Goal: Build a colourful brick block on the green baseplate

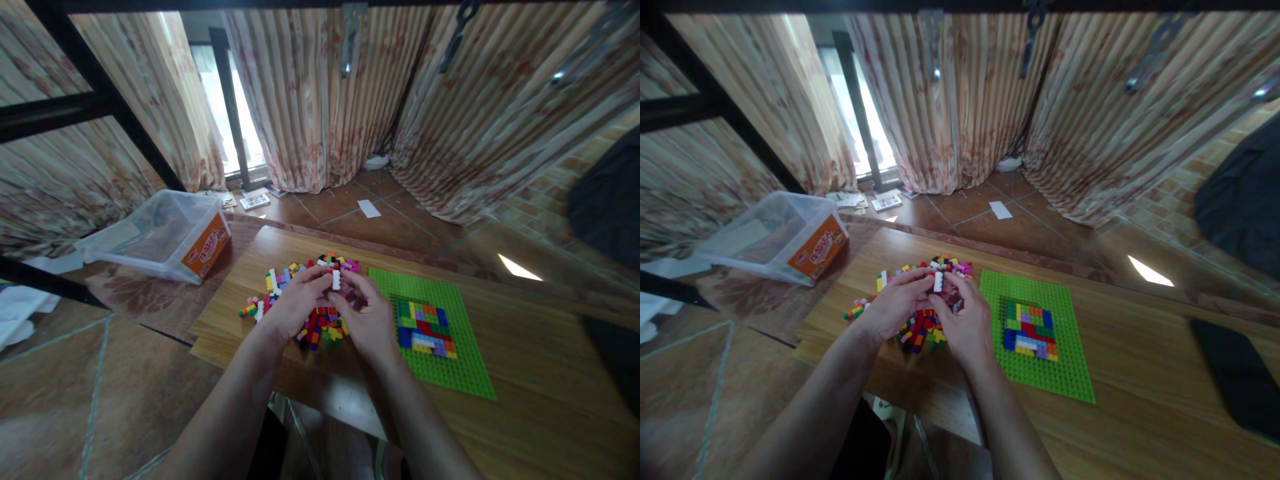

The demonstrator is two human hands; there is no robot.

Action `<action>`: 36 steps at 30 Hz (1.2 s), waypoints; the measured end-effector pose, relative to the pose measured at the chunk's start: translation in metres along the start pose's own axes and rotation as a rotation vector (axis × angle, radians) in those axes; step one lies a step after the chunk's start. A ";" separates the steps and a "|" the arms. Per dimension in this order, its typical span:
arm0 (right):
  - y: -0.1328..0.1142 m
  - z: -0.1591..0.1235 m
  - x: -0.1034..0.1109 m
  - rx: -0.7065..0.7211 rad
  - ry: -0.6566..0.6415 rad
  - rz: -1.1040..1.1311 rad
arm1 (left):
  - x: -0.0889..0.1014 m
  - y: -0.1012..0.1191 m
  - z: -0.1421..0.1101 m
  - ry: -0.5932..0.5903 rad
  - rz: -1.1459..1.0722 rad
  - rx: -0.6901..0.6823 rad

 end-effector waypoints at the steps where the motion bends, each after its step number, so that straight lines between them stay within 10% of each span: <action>1: 0.000 0.000 0.000 0.004 0.003 -0.005 | 0.000 0.000 0.000 -0.001 0.012 -0.011; 19: -0.004 -0.003 0.002 0.269 -0.063 -0.251 | 0.003 -0.003 0.002 -0.057 0.154 -0.042; 36: 0.003 -0.002 -0.003 0.088 -0.115 -0.351 | 0.010 0.009 0.001 0.085 0.181 0.007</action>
Point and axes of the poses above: each hand's wrist, its own z-axis towards the middle knuckle, its own x-axis out of the back of the hand, y = z × x, the point moved 1 cm from there along z, towards the middle knuckle, and after that the axes turned 4 degrees about x, right-handed, at the moved point
